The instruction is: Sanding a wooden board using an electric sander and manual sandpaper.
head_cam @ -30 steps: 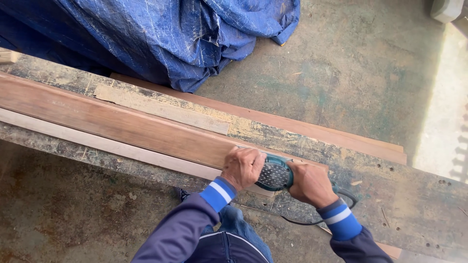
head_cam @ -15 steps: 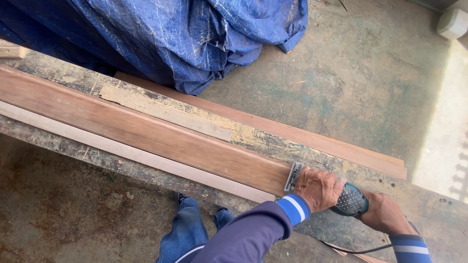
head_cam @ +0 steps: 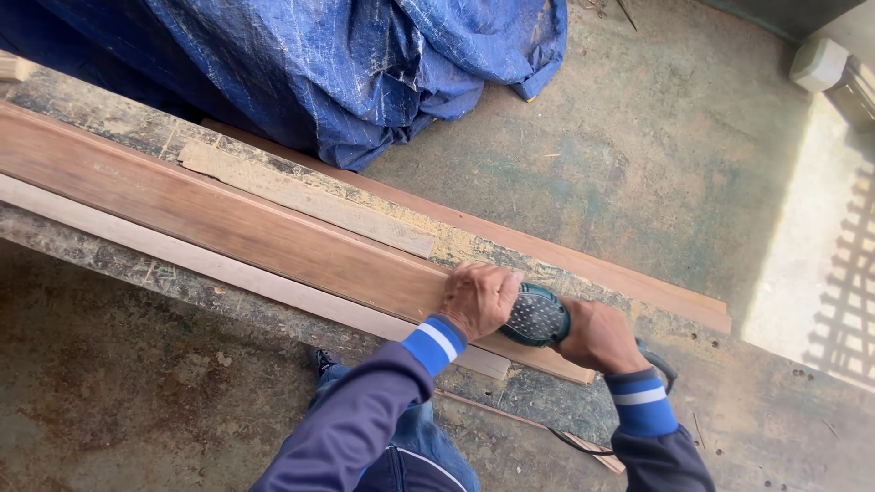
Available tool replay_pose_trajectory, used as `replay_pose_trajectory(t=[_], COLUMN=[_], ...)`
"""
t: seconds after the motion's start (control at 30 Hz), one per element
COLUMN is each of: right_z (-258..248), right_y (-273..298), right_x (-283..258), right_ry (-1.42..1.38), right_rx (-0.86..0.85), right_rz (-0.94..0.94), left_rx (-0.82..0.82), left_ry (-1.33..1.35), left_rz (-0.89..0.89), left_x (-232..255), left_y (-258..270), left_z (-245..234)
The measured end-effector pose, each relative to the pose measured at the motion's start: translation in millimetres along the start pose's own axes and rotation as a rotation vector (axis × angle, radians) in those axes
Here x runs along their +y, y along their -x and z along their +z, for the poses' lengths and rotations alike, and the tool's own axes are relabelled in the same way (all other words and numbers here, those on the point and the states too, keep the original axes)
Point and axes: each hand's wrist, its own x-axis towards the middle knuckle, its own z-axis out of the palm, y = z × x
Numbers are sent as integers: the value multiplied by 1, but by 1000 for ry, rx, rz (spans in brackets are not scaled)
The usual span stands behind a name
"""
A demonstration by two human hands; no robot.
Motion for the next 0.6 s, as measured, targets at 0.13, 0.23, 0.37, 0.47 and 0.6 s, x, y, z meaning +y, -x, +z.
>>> replay_pose_trajectory(t=[0.13, 0.23, 0.37, 0.47, 0.6], right_z=[1, -1, 13, 9, 14], right_y=[-18, -24, -27, -15, 7], right_x=[-49, -83, -96, -95, -58], right_ry=[-12, -62, 15, -12, -73], right_rx=[27, 31, 12, -12, 14], right_rz=[-94, -137, -146, -143, -149], left_rx=[42, 104, 44, 71, 24], left_ry=[11, -32, -84, -87, -15], left_rz=[-1, 1, -56, -25, -23], left_x=[-29, -40, -44, -39, -29], left_y=[10, 18, 26, 35, 45], left_z=[-47, -77, -96, -89, -45])
